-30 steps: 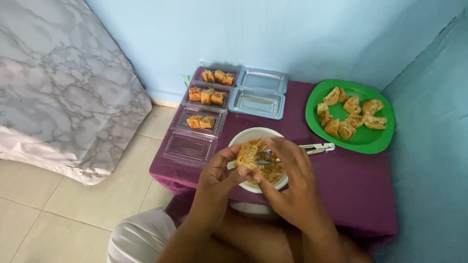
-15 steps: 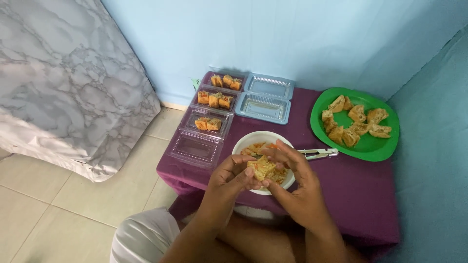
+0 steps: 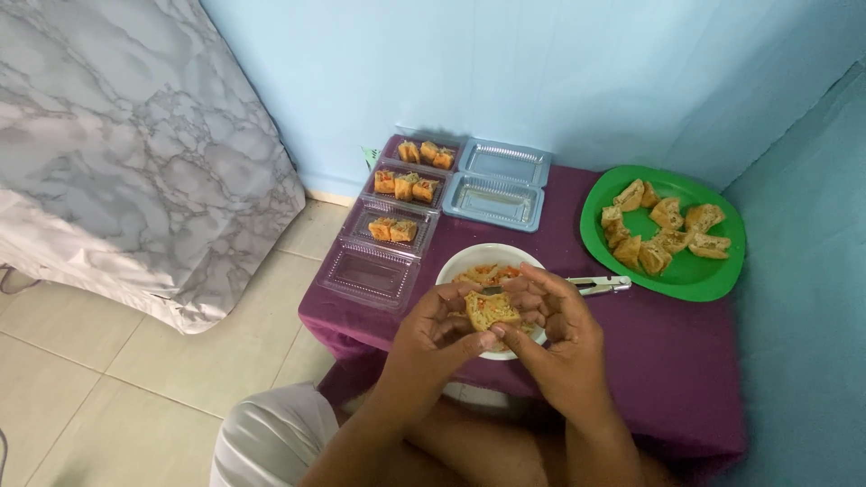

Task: Stuffing fried tofu pockets with a vegetable filling using small tongs

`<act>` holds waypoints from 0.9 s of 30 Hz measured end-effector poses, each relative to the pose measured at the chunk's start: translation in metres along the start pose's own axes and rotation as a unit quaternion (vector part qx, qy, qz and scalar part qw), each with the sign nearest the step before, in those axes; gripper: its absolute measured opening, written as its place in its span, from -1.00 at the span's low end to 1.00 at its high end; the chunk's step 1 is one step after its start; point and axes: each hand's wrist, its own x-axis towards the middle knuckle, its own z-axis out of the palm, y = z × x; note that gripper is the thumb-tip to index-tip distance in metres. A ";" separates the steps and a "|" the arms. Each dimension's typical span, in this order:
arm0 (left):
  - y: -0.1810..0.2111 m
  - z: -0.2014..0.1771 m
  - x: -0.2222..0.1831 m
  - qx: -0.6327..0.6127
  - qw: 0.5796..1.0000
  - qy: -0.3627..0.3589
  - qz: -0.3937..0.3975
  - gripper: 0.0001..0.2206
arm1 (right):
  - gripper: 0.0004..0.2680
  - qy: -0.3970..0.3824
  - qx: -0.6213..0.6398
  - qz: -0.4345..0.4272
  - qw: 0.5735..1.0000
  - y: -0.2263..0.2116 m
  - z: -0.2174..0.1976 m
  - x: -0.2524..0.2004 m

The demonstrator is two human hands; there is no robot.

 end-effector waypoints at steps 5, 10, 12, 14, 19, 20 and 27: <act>-0.009 -0.007 0.003 -0.010 1.000 0.001 0.019 -0.48 | -0.39 -0.024 0.030 -0.018 0.999 0.003 -0.004 0.002; -0.001 -0.004 0.002 0.003 1.000 0.000 0.026 -0.47 | -0.48 -0.011 0.062 0.003 0.998 0.005 -0.007 0.002; -0.004 -0.006 0.003 0.020 0.999 0.027 0.008 -0.35 | -0.50 -0.003 0.061 0.007 0.998 0.003 -0.007 0.002; -0.008 -0.008 0.005 0.026 0.999 0.021 0.032 -0.41 | -0.49 -0.010 0.060 -0.002 0.998 0.006 -0.008 0.003; -0.014 -0.010 0.007 0.019 0.998 0.036 0.049 -0.44 | -0.47 -0.026 0.076 -0.008 0.997 -0.004 -0.007 0.004; -0.013 -0.011 0.007 0.023 0.997 0.031 0.061 -0.45 | -0.46 -0.023 0.064 -0.014 0.998 -0.002 -0.009 0.004; -0.012 -0.010 0.005 0.027 0.995 0.046 0.081 -0.46 | -0.52 -0.008 0.027 -0.034 0.999 0.004 -0.016 0.003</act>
